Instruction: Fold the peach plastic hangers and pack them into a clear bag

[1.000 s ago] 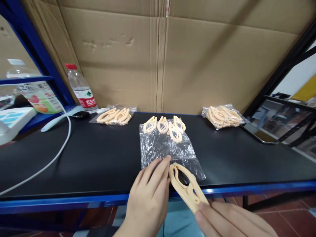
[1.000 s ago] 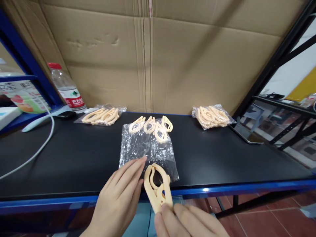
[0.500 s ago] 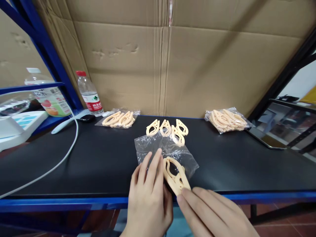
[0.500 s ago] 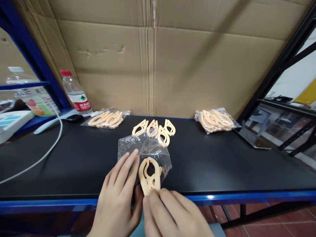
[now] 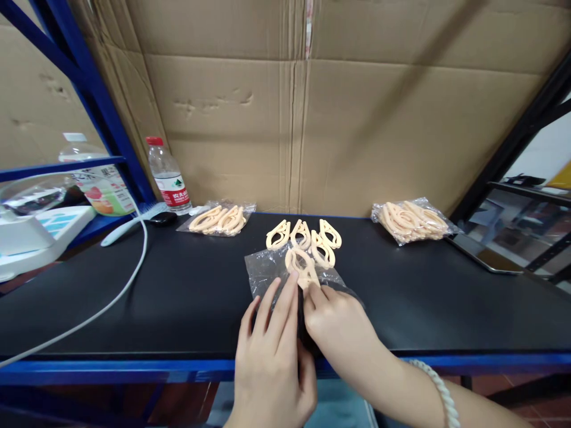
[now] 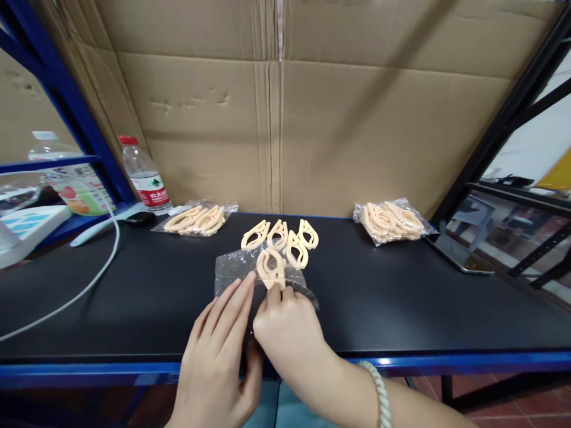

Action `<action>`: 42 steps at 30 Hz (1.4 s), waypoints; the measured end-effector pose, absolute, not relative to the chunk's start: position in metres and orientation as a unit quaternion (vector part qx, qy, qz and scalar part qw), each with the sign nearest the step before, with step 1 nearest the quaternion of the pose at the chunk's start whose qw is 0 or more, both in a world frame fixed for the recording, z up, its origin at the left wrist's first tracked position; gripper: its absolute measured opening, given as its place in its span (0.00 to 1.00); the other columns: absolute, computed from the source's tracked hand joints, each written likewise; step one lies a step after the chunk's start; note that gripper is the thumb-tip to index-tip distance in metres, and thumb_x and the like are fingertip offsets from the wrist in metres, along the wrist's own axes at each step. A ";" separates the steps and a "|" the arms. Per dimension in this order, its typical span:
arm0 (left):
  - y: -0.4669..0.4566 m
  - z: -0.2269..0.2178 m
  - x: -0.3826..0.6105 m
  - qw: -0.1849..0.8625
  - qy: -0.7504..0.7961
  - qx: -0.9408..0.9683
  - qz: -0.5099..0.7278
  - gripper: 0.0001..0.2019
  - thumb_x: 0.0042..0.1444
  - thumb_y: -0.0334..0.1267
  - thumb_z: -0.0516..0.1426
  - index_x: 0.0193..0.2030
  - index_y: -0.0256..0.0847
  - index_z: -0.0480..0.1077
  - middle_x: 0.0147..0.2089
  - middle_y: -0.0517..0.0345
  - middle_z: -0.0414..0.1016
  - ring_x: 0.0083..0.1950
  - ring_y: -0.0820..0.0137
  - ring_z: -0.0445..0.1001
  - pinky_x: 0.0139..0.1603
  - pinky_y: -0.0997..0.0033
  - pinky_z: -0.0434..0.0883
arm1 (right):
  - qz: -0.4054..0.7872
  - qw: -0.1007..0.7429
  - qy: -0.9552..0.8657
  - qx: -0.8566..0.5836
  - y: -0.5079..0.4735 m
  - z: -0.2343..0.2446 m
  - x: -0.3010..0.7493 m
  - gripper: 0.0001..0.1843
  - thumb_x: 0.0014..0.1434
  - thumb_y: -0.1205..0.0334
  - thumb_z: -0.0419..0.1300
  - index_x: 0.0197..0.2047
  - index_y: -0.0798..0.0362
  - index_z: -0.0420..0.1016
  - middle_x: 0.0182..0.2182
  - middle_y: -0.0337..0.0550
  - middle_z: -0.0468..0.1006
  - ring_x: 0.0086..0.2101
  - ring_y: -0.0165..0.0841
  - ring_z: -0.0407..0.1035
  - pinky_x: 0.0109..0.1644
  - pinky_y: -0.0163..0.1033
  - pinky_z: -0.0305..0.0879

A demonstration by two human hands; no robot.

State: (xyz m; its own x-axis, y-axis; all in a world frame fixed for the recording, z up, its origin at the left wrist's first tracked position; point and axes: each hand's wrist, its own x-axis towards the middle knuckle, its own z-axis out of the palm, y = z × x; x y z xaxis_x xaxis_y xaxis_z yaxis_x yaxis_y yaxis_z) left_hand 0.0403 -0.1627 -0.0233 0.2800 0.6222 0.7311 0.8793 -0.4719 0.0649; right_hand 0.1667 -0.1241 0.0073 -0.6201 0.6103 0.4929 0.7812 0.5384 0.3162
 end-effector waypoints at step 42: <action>-0.170 -0.026 0.022 0.162 -0.456 -0.803 -0.349 0.29 0.57 0.31 0.53 0.66 0.31 0.55 0.66 0.41 0.60 0.65 0.54 0.59 0.58 0.54 0.68 | 0.022 0.189 -0.893 -0.407 0.037 0.003 0.345 0.18 0.66 0.66 0.47 0.54 0.59 0.71 0.49 0.53 0.75 0.51 0.39 0.69 0.57 0.46 0.65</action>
